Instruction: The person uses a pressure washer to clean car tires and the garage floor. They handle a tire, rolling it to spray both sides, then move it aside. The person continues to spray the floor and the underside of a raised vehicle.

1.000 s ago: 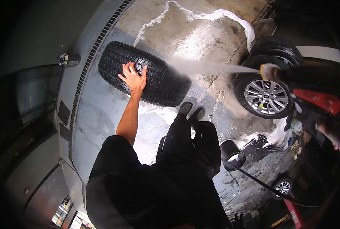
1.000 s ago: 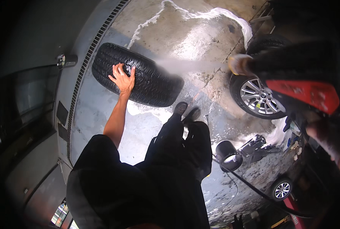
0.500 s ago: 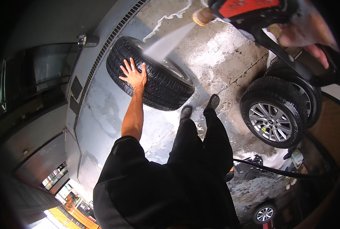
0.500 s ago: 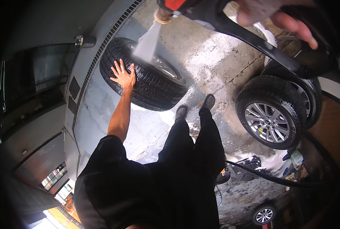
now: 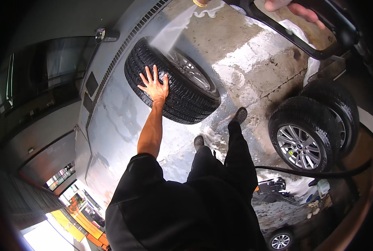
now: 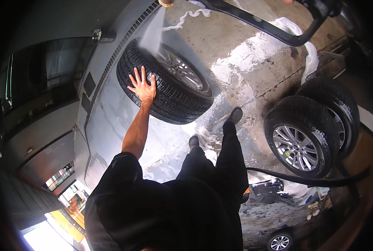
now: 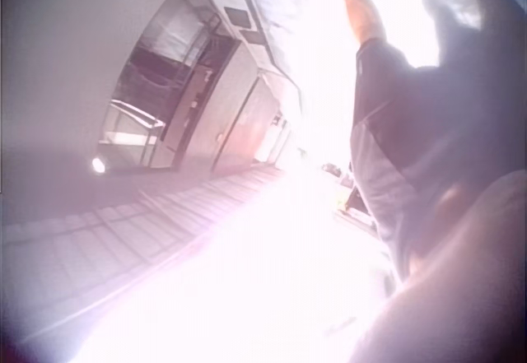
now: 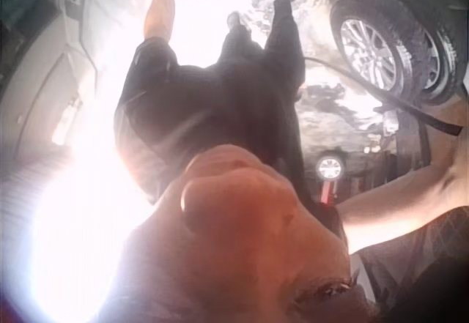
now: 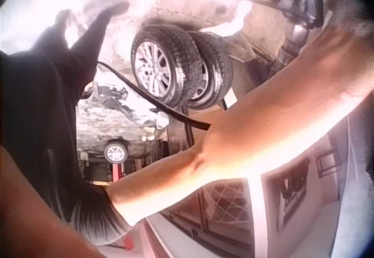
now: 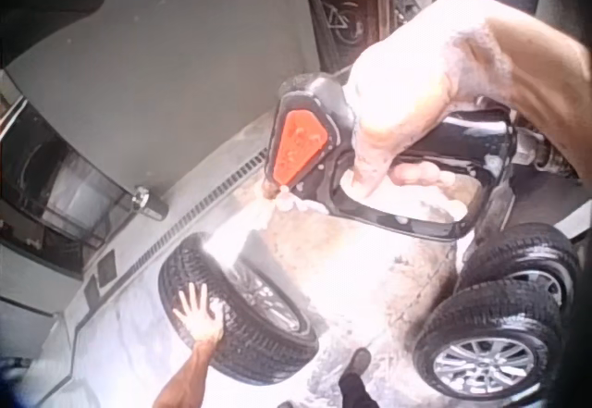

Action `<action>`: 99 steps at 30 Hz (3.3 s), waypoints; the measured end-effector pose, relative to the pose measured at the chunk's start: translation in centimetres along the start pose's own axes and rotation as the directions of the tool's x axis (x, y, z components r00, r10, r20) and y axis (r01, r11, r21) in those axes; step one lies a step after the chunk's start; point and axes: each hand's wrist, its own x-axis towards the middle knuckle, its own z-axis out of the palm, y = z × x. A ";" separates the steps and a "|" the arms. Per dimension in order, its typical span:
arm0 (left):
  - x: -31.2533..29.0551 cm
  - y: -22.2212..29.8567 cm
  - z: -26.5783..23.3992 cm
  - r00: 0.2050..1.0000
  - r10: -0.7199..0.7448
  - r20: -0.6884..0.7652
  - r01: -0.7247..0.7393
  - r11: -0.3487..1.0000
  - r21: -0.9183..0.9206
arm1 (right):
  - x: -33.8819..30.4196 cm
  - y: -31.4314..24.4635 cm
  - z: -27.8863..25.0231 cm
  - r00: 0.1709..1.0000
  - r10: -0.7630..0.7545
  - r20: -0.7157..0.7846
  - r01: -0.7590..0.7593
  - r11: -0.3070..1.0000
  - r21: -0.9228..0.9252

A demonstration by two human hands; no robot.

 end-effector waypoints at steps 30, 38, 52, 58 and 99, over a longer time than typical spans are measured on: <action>-0.9 0.4 -0.2 0.998 0.017 -0.056 -0.016 0.999 0.028 | -2.8 5.0 4.2 0.977 0.194 0.094 -0.200 0.978 0.064; -1.0 0.8 -0.2 0.997 0.036 -0.064 -0.034 0.999 0.035 | -4.4 3.9 3.8 0.957 0.282 0.072 -0.279 0.959 -0.049; -1.1 0.8 0.0 0.997 0.038 -0.072 -0.037 0.999 0.016 | -9.7 4.5 6.8 0.973 0.226 -0.053 -0.218 0.969 0.118; -1.5 0.0 0.2 0.997 0.029 -0.078 -0.030 1.000 -0.008 | -15.3 5.5 11.9 0.955 0.260 -0.144 -0.216 0.940 0.264; 0.5 -1.1 0.2 0.947 0.267 0.176 -0.240 0.957 -0.162 | -33.8 -18.6 86.8 0.543 0.802 0.249 -0.353 -0.051 0.934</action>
